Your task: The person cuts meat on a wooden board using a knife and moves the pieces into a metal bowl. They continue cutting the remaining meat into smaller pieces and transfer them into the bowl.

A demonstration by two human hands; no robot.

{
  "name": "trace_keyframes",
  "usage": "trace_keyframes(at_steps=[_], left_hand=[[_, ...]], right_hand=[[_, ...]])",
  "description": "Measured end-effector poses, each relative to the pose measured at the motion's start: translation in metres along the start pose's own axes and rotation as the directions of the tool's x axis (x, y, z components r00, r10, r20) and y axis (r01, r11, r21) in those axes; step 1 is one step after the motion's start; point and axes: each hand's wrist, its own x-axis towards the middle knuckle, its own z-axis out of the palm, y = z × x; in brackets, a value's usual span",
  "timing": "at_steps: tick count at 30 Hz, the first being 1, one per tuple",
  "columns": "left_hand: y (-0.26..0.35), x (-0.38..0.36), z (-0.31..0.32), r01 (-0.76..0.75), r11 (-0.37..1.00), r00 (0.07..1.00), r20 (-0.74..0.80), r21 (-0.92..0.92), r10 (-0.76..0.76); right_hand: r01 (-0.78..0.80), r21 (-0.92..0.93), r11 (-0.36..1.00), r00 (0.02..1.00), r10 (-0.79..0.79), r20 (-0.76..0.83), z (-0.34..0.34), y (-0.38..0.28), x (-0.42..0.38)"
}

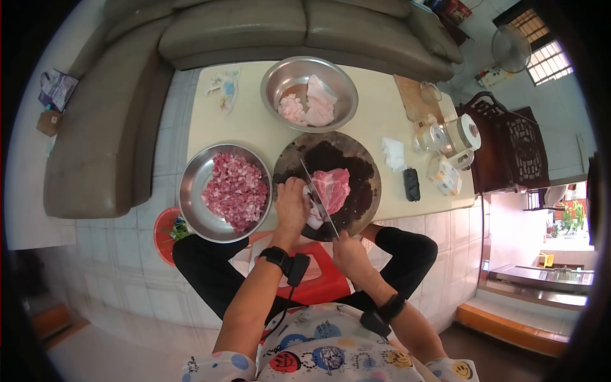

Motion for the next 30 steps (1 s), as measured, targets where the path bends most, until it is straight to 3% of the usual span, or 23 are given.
trace_keyframes(at_steps=[5, 8, 12, 14, 18, 23, 25, 26, 28, 30], left_hand=[[-0.003, 0.003, 0.005, -0.061, 0.998, 0.998, -0.019, -0.011, 0.061], [-0.005, -0.003, 0.006, -0.088, 0.995, 0.996, -0.033, -0.045, 0.086], [-0.005, -0.018, -0.003, -0.029, 0.995, 0.996, -0.081, -0.095, 0.021], [-0.004, -0.026, -0.006, 0.001, 0.994, 0.996, -0.088, -0.107, -0.01], [-0.01, -0.035, -0.007, 0.046, 0.995, 0.993, -0.107, -0.083, -0.054], [-0.014, -0.038, -0.008, 0.132, 0.978, 0.986, -0.083, -0.159, -0.146], [-0.016, -0.04, -0.011, -0.046, 0.991, 0.982, -0.188, -0.129, 0.021], [-0.014, -0.043, -0.013, -0.049, 0.991, 0.983, -0.181, -0.128, 0.025], [-0.002, -0.049, -0.022, -0.141, 0.989, 0.989, -0.037, 0.042, 0.142], [0.013, -0.053, -0.025, -0.133, 0.99, 0.991, 0.01, 0.054, 0.132]], right_hand=[[0.123, 0.025, 0.992, 0.986, -0.119, -0.113, 0.015, -0.015, 0.068], [0.111, 0.039, 0.993, 0.985, -0.105, -0.135, 0.014, -0.033, 0.104], [0.147, -0.024, 0.989, 0.984, -0.149, -0.098, 0.01, -0.032, 0.11], [0.168, 0.091, 0.982, 0.977, -0.153, -0.15, 0.014, -0.021, 0.115], [0.227, 0.092, 0.97, 0.965, -0.211, -0.156, 0.009, -0.011, 0.119], [0.374, 0.124, 0.919, 0.91, -0.338, -0.241, -0.018, 0.002, 0.07], [0.416, 0.164, 0.894, 0.887, -0.36, -0.291, -0.037, 0.003, 0.048], [0.381, 0.194, 0.904, 0.91, -0.329, -0.254, -0.044, 0.007, 0.038], [0.337, 0.223, 0.915, 0.931, -0.29, -0.221, -0.048, 0.018, 0.023], [0.303, 0.12, 0.946, 0.951, -0.29, -0.11, -0.046, 0.028, 0.009]])
